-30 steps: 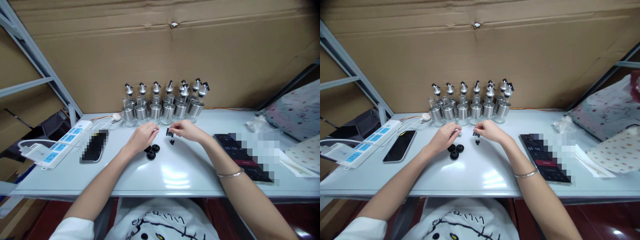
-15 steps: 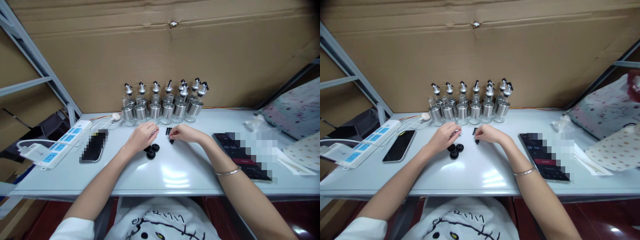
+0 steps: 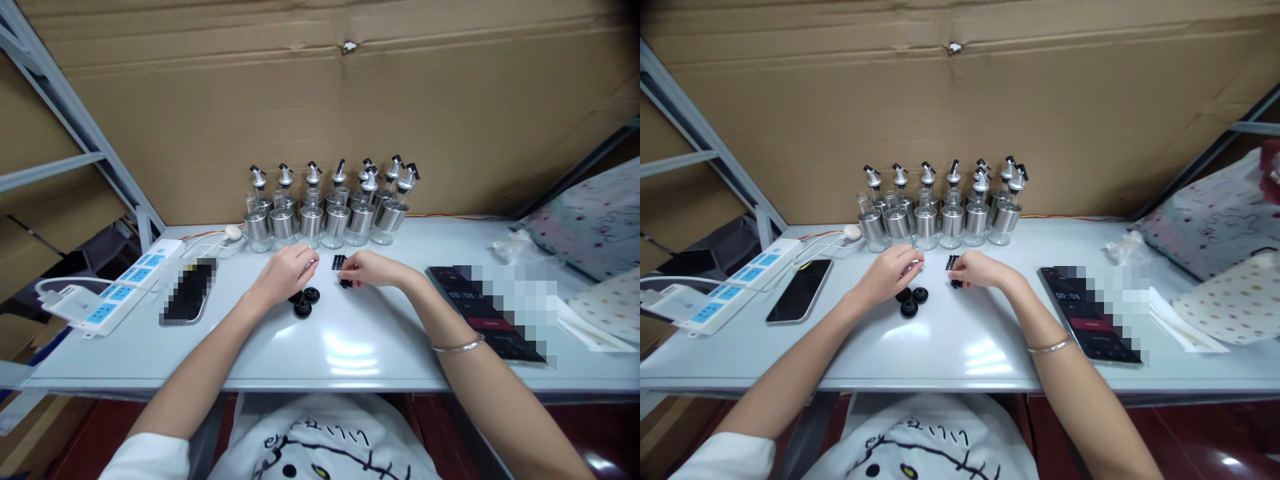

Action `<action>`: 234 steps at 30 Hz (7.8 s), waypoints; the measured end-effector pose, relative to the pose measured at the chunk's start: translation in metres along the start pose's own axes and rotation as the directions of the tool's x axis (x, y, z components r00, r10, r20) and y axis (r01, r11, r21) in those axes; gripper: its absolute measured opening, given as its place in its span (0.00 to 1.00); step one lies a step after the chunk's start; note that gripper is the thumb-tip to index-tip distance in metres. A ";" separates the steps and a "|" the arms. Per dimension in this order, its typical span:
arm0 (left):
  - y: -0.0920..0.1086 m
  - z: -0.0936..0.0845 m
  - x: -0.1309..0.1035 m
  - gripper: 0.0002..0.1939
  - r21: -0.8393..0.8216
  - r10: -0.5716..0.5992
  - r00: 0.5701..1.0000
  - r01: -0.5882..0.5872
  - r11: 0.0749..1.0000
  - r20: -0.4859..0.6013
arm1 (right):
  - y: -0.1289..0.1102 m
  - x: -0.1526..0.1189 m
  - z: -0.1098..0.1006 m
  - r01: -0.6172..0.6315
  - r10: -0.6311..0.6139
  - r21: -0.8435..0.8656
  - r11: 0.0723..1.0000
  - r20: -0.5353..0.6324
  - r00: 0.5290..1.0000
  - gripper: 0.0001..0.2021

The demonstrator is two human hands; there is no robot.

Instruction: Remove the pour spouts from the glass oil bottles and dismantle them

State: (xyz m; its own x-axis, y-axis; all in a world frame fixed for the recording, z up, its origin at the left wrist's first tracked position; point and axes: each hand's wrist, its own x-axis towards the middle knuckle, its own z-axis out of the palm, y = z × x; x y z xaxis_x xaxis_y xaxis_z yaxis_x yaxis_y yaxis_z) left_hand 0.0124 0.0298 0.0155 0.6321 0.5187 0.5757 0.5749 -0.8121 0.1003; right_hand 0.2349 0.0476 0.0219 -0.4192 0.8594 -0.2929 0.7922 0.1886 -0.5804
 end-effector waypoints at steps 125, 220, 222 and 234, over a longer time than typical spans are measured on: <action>-0.004 -0.017 0.006 0.17 -0.594 -0.265 0.949 0.116 0.796 -0.169 | -0.033 0.003 0.026 0.534 -0.238 0.649 0.542 -0.491 0.838 0.23; -0.012 -0.022 0.003 0.15 -0.487 -0.294 0.951 0.300 0.820 0.091 | -0.038 -0.003 0.039 0.683 -0.504 -0.087 0.725 -0.742 0.441 0.03; -0.013 -0.022 0.003 0.15 -0.526 -0.340 0.932 0.353 0.774 0.126 | -0.038 -0.002 0.038 0.695 -0.634 -0.271 0.666 -0.697 0.336 0.03; -0.052 -0.012 -0.004 0.15 -0.515 -0.564 0.825 0.501 0.695 0.042 | -0.030 -0.007 0.022 0.594 -0.619 -0.242 0.767 -0.524 0.586 0.07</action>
State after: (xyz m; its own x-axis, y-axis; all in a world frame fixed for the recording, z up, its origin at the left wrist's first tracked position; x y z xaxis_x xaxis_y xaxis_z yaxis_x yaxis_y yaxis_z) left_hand -0.0262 0.0664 0.0175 0.2189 0.8969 0.3843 0.4495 -0.4423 0.7761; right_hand 0.2044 0.0256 0.0246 -0.5033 0.6356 0.5854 0.4666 0.7701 -0.4350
